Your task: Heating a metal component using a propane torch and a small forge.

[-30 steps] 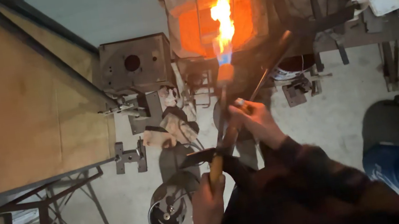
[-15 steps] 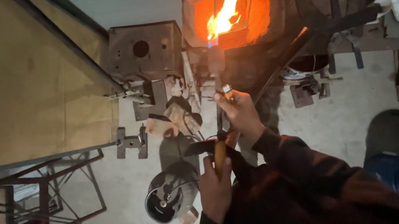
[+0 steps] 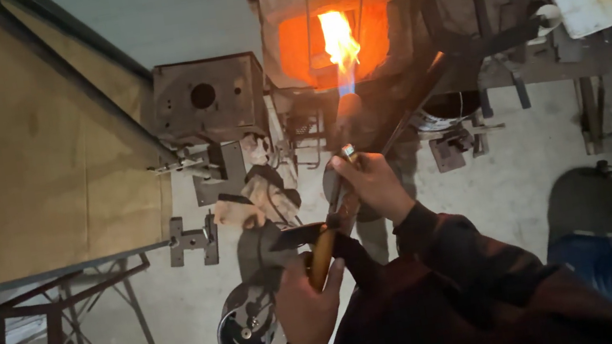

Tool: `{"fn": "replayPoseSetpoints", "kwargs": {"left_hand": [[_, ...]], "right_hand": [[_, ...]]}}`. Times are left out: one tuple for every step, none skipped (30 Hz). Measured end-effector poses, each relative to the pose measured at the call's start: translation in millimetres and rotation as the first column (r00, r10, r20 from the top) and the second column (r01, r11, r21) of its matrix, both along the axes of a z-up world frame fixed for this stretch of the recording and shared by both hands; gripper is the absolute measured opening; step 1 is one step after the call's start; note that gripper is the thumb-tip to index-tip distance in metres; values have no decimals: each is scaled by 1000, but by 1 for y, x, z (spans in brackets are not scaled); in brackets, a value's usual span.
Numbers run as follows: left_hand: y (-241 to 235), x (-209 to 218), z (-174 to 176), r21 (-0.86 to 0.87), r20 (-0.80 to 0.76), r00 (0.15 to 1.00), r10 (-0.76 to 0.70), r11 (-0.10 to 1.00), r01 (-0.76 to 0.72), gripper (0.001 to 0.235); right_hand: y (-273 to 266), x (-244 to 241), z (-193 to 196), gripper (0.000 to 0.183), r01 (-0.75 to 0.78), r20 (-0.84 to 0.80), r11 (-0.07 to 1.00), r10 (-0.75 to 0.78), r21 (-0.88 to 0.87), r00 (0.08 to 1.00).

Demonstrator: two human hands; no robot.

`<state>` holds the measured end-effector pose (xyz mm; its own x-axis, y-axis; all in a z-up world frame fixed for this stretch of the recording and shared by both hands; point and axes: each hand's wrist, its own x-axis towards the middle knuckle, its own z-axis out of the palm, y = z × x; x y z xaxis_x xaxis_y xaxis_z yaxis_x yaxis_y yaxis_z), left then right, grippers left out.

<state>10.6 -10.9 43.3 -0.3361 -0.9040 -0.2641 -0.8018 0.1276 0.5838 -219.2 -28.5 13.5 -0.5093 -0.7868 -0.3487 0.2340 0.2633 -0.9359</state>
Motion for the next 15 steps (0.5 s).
{"fn": "replayPoseSetpoints", "kwargs": {"left_hand": [[2, -2, 5, 0, -2, 1000, -2, 1000, 2, 57], [4, -3, 9, -174, -62, 998, -12, 985, 1, 50], [6, -5, 13, -343, -118, 992, -33, 939, -10, 44], [1, -13, 27, -342, -118, 992, -32, 940, -11, 44], [-4, -21, 41, -476, -102, 987, -127, 877, 64, 33], [-8, -27, 54, -597, -69, 974, -216, 791, 133, 23], [-13, -31, 63, -595, -67, 975, -212, 793, 131, 23], [-19, -38, 72, -587, -153, 960, -237, 803, 104, 22], [-26, -44, 82, -578, -237, 936, -259, 813, 79, 22], [-30, -47, 82, -581, -236, 937, -257, 811, 76, 22], [-34, -50, 83, -540, -146, 937, -316, 819, 192, 21], [-37, -53, 82, -482, -61, 925, -374, 823, 301, 24], [-41, -53, 60, -479, -60, 928, -368, 826, 296, 24], [-47, -54, 38, -480, 175, 897, -407, 760, 438, 28], [-53, -56, 16, -444, 401, 815, -419, 688, 573, 35]], "right_hand": [[1, -1, 0, 31, 2, -2, 1000, -2, 0, 1000], [2, -2, 0, 32, -10, -38, 1000, 10, 11, 999], [3, -2, -1, 33, -21, -74, 1000, 22, 22, 997], [2, -3, -1, 33, -22, -74, 999, 24, 23, 997], [1, -4, -2, 32, -23, -51, 1000, 24, 17, 998], [1, -2, -4, 33, -26, -25, 1000, 27, 11, 999], [1, -1, -3, 33, -31, -22, 999, 31, 13, 999], [-1, -1, -1, 33, -46, -47, 998, 47, 31, 998], [-3, -2, 1, 35, -60, -71, 997, 64, 49, 995], [-4, -2, -3, 35, -64, -71, 997, 67, 45, 995], [-6, -2, -7, 35, -58, -120, 998, 56, -10, 991], [-5, -1, -11, 35, -56, -167, 997, 45, -60, 985], [-6, 1, -9, 35, -63, -165, 996, 52, -58, 985], [-9, 2, -5, 40, -67, -158, 998, 65, -7, 985], [-11, 2, -2, 45, -71, -150, 996, 77, 45, 986]]}}
